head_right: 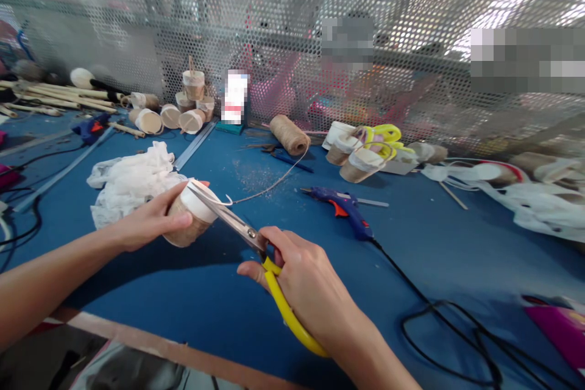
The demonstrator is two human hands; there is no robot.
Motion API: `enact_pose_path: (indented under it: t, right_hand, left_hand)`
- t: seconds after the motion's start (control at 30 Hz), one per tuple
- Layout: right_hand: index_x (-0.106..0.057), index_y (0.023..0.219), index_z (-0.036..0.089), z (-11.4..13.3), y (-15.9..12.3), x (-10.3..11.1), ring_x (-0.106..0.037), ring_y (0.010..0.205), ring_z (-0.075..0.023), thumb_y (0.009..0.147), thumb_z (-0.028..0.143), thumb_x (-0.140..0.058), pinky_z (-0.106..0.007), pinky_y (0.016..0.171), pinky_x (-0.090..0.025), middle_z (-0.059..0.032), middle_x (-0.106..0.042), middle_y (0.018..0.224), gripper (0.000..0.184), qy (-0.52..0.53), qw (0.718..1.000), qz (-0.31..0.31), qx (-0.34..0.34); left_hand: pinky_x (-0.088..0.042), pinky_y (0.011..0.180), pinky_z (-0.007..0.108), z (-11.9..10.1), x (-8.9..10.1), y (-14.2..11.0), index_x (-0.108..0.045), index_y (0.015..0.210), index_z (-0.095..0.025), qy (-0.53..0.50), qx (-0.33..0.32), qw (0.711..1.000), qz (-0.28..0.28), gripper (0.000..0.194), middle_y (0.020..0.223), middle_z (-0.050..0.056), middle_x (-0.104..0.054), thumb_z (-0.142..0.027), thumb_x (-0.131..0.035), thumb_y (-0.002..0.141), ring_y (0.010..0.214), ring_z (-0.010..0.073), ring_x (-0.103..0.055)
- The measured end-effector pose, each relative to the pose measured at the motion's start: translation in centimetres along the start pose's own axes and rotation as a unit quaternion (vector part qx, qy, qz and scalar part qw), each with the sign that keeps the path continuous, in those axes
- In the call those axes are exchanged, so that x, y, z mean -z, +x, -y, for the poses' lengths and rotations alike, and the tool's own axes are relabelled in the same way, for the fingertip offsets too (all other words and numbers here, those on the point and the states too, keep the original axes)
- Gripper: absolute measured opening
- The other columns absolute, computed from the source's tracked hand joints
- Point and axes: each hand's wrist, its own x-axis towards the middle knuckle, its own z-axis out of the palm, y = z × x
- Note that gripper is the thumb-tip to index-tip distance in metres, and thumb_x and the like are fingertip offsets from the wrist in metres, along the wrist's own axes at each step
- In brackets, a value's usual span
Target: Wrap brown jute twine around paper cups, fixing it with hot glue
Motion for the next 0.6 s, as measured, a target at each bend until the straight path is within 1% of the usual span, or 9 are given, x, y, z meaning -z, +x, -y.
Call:
enact_pose_path:
  t: [0.03,0.1,0.17,0.23,0.3,0.37,0.43,0.53,0.6]
  right_hand:
    - [-0.054,0.084,0.019,0.1,0.0,0.1,-0.041,0.048,-0.0095,0.079,0.05,-0.051,-0.021,0.047,-0.036,0.004,-0.046,0.058,0.032,-0.001,1.0,0.001,0.001]
    - [-0.054,0.084,0.019,0.1,0.1,0.1,-0.041,0.048,-0.0097,0.079,0.051,-0.05,-0.021,0.047,-0.037,0.0035,-0.047,0.058,0.032,-0.003,1.0,0.0,0.001]
    - [-0.053,0.084,0.02,-0.1,0.2,0.1,-0.042,0.048,-0.0101,0.079,0.051,-0.051,-0.021,0.047,-0.037,0.0034,-0.047,0.058,0.032,-0.005,1.0,0.0,-0.002]
    - [-0.053,0.085,0.02,-0.3,0.1,-0.1,-0.045,0.05,-0.0107,0.076,0.052,-0.054,-0.022,0.049,-0.038,0.0025,-0.05,0.062,0.033,-0.006,1.0,0.002,-0.004]
    - [-0.052,0.088,0.02,-0.6,0.1,-0.2,-0.048,0.054,-0.0118,0.072,0.054,-0.057,-0.024,0.052,-0.041,0.0006,-0.053,0.068,0.038,-0.005,1.0,0.011,-0.005]
    - [-0.05,0.091,0.02,-0.6,0.1,-0.3,-0.049,0.058,-0.0128,0.068,0.057,-0.06,-0.025,0.055,-0.043,-0.0006,-0.054,0.074,0.045,0.003,1.0,0.025,-0.009]
    - [-0.049,0.093,0.02,-0.5,0.1,-0.3,-0.05,0.061,-0.0137,0.065,0.058,-0.062,-0.026,0.058,-0.044,-0.001,-0.054,0.076,0.048,0.017,0.999,0.04,-0.014]
    - [-0.049,0.091,0.02,-0.1,0.3,-0.2,-0.051,0.065,-0.0148,0.066,0.055,-0.063,-0.028,0.06,-0.044,-0.0015,-0.054,0.077,0.045,0.029,0.999,0.042,-0.015]
    - [-0.05,0.09,0.02,0.0,0.3,-0.2,-0.05,0.063,-0.0144,0.068,0.053,-0.062,-0.027,0.058,-0.044,-0.0011,-0.054,0.075,0.042,0.027,0.999,0.034,-0.015]
  left_hand:
    - [-0.044,0.073,0.028,0.0,0.2,0.0,-0.044,0.118,-0.017,-0.014,0.005,1.0,0.001,0.064,0.1,0.008,-0.057,-0.039,-0.071,0.064,0.088,0.0188,-0.054]
    - [-0.046,0.071,0.031,0.0,0.5,0.1,-0.045,0.116,-0.017,-0.065,0.035,0.997,0.036,0.063,0.101,0.01,-0.058,-0.045,-0.068,0.064,0.086,0.0211,-0.057]
    - [-0.049,0.064,0.033,0.2,0.7,0.1,-0.047,0.11,-0.017,-0.116,0.069,0.986,0.096,0.059,0.095,0.011,-0.06,-0.049,-0.066,0.065,0.077,0.0221,-0.061]
    - [-0.05,0.056,0.032,0.3,0.7,0.2,-0.049,0.102,-0.016,-0.135,0.084,0.979,0.128,0.052,0.09,0.01,-0.06,-0.049,-0.066,0.066,0.069,0.0204,-0.062]
    - [-0.049,0.051,0.028,0.4,0.6,0.2,-0.05,0.099,-0.015,-0.121,0.083,0.983,0.113,0.049,0.087,0.009,-0.059,-0.047,-0.066,0.066,0.064,0.0175,-0.061]
    - [-0.049,0.048,0.025,0.5,0.4,0.2,-0.048,0.103,-0.016,-0.096,0.072,0.989,0.091,0.051,0.084,0.007,-0.058,-0.045,-0.067,0.066,0.062,0.0159,-0.06]
    - [-0.049,0.049,0.025,0.6,0.1,0.1,-0.044,0.111,-0.018,-0.074,0.056,0.992,0.084,0.055,0.083,0.005,-0.058,-0.041,-0.068,0.067,0.062,0.0152,-0.06]
    - [-0.048,0.051,0.025,0.8,-0.3,0.1,-0.043,0.112,-0.018,-0.049,0.042,0.994,0.09,0.053,0.08,0.004,-0.057,-0.04,-0.066,0.07,0.063,0.0139,-0.058]
    - [-0.047,0.052,0.025,0.8,-0.5,0.0,-0.042,0.113,-0.017,-0.035,0.03,0.996,0.081,0.052,0.08,0.003,-0.056,-0.039,-0.065,0.071,0.063,0.0132,-0.057]
